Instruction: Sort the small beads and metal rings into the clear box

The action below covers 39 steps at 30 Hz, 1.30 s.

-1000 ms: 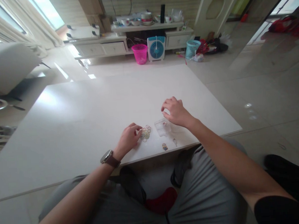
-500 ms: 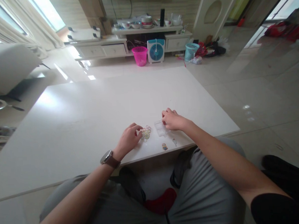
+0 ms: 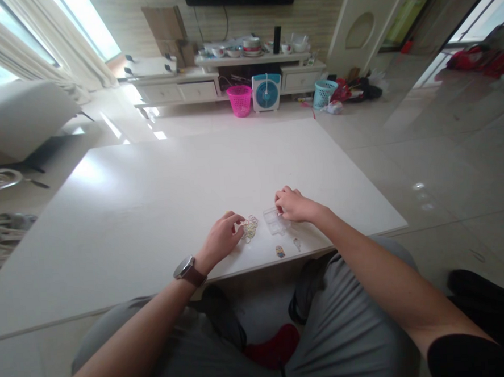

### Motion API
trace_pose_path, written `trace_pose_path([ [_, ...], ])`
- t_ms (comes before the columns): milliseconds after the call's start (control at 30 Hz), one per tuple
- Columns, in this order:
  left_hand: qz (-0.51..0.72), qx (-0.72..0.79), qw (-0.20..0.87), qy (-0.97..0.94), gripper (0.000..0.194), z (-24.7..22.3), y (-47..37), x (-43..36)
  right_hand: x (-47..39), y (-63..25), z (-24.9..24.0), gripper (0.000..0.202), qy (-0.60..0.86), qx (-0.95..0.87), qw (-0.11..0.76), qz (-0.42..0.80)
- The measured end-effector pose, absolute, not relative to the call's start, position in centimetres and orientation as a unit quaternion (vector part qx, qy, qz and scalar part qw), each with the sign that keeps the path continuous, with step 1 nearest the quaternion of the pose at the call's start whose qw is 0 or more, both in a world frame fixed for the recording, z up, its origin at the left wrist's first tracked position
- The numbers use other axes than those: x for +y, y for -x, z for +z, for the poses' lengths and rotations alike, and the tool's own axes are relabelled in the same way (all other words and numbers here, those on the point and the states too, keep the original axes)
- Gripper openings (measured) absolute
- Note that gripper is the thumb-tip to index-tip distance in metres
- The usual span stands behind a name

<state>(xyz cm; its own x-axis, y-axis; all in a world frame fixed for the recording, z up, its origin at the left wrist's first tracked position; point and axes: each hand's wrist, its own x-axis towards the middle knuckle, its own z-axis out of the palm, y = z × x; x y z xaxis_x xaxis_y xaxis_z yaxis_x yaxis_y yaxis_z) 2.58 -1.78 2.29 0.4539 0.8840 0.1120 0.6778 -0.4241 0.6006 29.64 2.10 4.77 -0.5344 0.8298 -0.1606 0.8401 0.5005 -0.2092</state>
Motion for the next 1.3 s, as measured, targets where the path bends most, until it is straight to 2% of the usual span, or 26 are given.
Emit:
trace_pose_path([
  [200, 0.217, 0.478, 0.253, -0.813, 0.019, 2.8, -2.8, -1.9, 1.9, -29.4, 6.0, 0.008, -0.467, 0.87, -0.037, -0.152],
  [400, 0.248, 0.432, 0.343, -0.796, 0.021, 3.8, -3.4, -2.5, 0.5, -27.6, 7.3, 0.008, -0.414, 0.839, -0.164, -0.311],
  [567, 0.267, 0.423, 0.392, -0.772, 0.026, 3.8, -3.7, -3.0, -0.7, -25.9, 7.5, 0.009, -0.399, 0.808, -0.209, -0.379],
  [900, 0.285, 0.407, 0.402, -0.769, 0.024, 3.7, -3.8, -3.1, -1.4, -24.7, 6.8, 0.007, -0.404, 0.79, -0.257, -0.382],
  [1300, 0.304, 0.429, 0.431, -0.733, 0.029, 4.1, -3.9, -2.9, -1.5, -24.3, 6.8, 0.008, -0.427, 0.795, -0.259, -0.346],
])
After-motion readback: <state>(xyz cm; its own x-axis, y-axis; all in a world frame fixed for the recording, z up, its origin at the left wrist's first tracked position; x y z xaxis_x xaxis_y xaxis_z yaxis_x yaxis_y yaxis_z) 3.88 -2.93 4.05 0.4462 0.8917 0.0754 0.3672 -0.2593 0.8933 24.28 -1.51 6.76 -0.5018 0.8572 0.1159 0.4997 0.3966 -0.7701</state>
